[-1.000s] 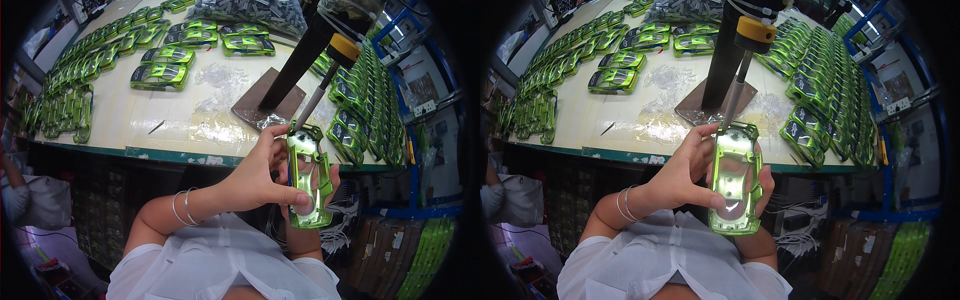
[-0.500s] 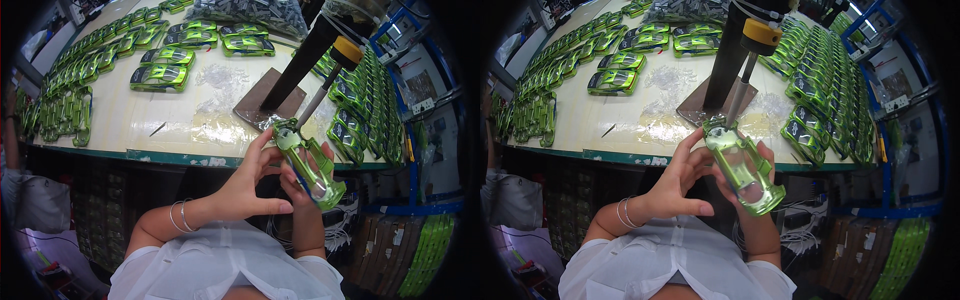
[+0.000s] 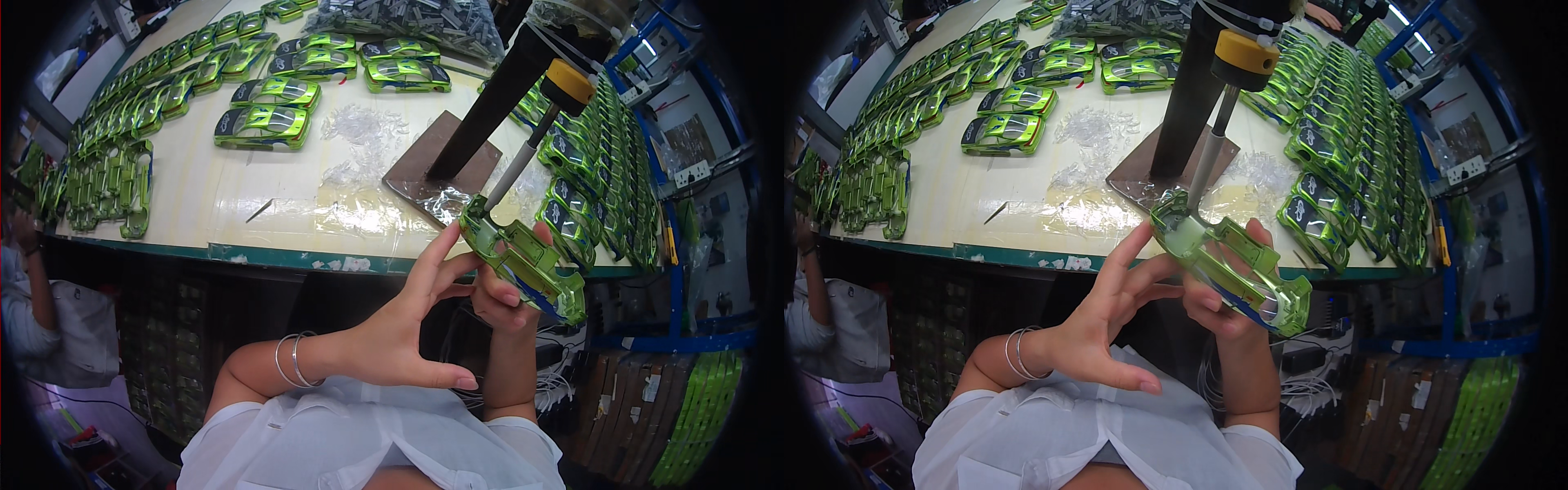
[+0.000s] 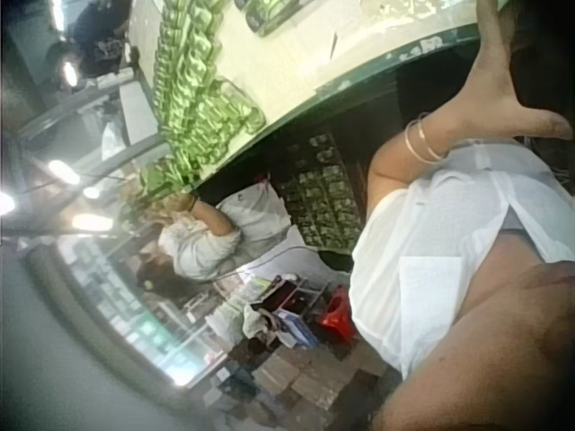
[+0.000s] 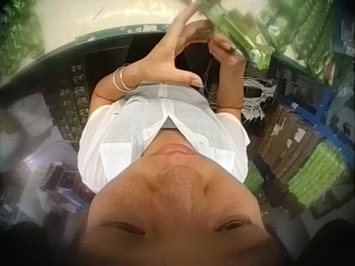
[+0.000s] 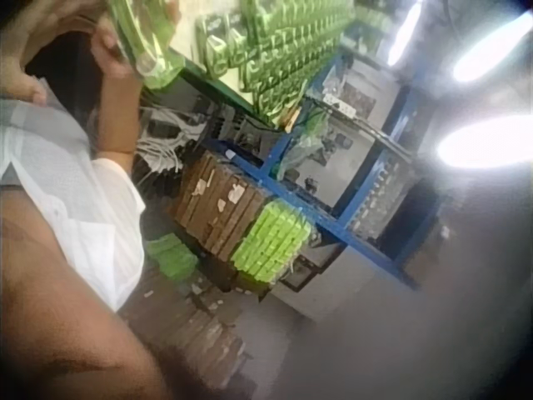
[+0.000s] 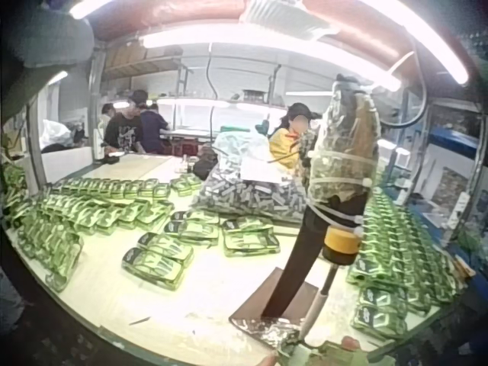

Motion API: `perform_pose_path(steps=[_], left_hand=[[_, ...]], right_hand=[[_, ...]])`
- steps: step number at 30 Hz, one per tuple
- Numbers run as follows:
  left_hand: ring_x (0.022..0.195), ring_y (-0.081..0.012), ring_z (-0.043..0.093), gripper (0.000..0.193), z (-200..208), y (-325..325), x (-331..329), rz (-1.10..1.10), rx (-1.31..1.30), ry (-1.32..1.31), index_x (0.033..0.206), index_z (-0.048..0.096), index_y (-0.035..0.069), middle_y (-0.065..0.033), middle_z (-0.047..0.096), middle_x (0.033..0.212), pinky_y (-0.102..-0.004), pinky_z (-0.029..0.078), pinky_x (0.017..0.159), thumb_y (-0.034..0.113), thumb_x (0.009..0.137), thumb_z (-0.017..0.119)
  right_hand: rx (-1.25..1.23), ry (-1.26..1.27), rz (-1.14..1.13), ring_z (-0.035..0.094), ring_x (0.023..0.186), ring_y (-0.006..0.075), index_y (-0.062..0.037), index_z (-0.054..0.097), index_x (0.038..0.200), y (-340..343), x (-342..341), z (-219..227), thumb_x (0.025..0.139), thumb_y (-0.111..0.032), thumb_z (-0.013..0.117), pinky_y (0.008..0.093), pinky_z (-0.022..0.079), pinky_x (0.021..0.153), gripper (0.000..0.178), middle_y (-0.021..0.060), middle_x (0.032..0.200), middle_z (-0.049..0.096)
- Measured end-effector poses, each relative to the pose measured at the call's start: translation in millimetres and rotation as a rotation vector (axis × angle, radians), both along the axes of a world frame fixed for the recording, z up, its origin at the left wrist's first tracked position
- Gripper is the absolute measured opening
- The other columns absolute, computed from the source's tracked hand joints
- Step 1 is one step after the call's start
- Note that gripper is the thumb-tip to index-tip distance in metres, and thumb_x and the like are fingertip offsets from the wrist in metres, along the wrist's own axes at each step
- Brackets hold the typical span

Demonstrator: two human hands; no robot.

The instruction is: The person assembles toy car bodies by inserting clear window pieces into the car frames, securing them using an electric screwdriver, and placing the assembled cars onto the table.

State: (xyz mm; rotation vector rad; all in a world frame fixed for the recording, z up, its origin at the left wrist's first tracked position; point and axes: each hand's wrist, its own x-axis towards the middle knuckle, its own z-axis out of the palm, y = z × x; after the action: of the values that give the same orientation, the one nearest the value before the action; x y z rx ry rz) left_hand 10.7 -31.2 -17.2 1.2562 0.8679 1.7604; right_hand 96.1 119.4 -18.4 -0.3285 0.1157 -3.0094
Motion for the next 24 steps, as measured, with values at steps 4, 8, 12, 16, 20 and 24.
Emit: perform_pose_path(steps=[4,8,12,16,20,24], left_hand=[[0.123,-0.0285,0.023,0.118,0.8,0.0,0.2,-0.011,0.007,0.013,0.129,-0.019,0.007,-0.0230,0.019,0.131,-0.0430,0.021,0.098,0.016,0.060,0.075],[0.123,-0.0283,0.022,0.119,3.6,-2.4,1.7,-0.021,0.011,0.047,0.129,-0.022,0.007,-0.0234,0.016,0.132,-0.0435,0.021,0.099,0.016,0.060,0.076],[0.124,-0.0279,0.021,0.120,4.0,-1.8,2.8,-0.035,0.011,0.054,0.128,-0.023,0.007,-0.0234,0.014,0.133,-0.0439,0.020,0.099,0.017,0.061,0.076],[0.124,-0.0277,0.020,0.121,3.1,-1.2,3.4,-0.044,0.005,0.064,0.127,-0.025,0.008,-0.0231,0.011,0.134,-0.0442,0.020,0.099,0.018,0.061,0.075],[0.125,-0.0276,0.020,0.121,4.7,-1.2,2.9,-0.048,0.000,0.081,0.126,-0.027,0.009,-0.0231,0.009,0.135,-0.0441,0.020,0.100,0.018,0.062,0.075],[0.125,-0.0277,0.019,0.121,5.9,-1.0,2.7,-0.056,0.000,0.083,0.126,-0.027,0.009,-0.0231,0.009,0.135,-0.0440,0.019,0.100,0.017,0.062,0.075]], right_hand=[[-0.022,-0.089,-0.034,0.042,0.038,0.0205,0.0067,0.039,0.111,0.4,2.7,1.7,0.083,-0.052,0.026,0.0232,0.036,0.025,0.066,0.0242,0.063,0.046],[-0.023,-0.070,-0.008,0.042,0.038,0.0204,0.0052,0.039,0.112,2.4,3.7,1.8,0.083,-0.052,0.026,0.0237,0.036,0.025,0.065,0.0245,0.063,0.046],[-0.022,-0.072,0.056,0.044,0.043,0.0204,0.0033,0.041,0.112,6.1,5.2,3.0,0.082,-0.054,0.027,0.0240,0.035,0.024,0.066,0.0231,0.061,0.046],[-0.012,-0.141,0.035,0.043,0.042,0.0200,0.0029,0.041,0.112,6.2,6.5,7.2,0.081,-0.055,0.028,0.0236,0.033,0.024,0.067,0.0221,0.060,0.045],[-0.014,-0.156,0.039,0.043,0.043,0.0203,0.0031,0.041,0.112,7.9,6.6,9.1,0.081,-0.055,0.028,0.0237,0.033,0.024,0.067,0.0220,0.060,0.045],[-0.012,-0.097,0.085,0.042,0.040,0.0207,0.0033,0.041,0.112,9.8,5.2,8.3,0.081,-0.055,0.028,0.0236,0.034,0.025,0.067,0.0226,0.061,0.045]])
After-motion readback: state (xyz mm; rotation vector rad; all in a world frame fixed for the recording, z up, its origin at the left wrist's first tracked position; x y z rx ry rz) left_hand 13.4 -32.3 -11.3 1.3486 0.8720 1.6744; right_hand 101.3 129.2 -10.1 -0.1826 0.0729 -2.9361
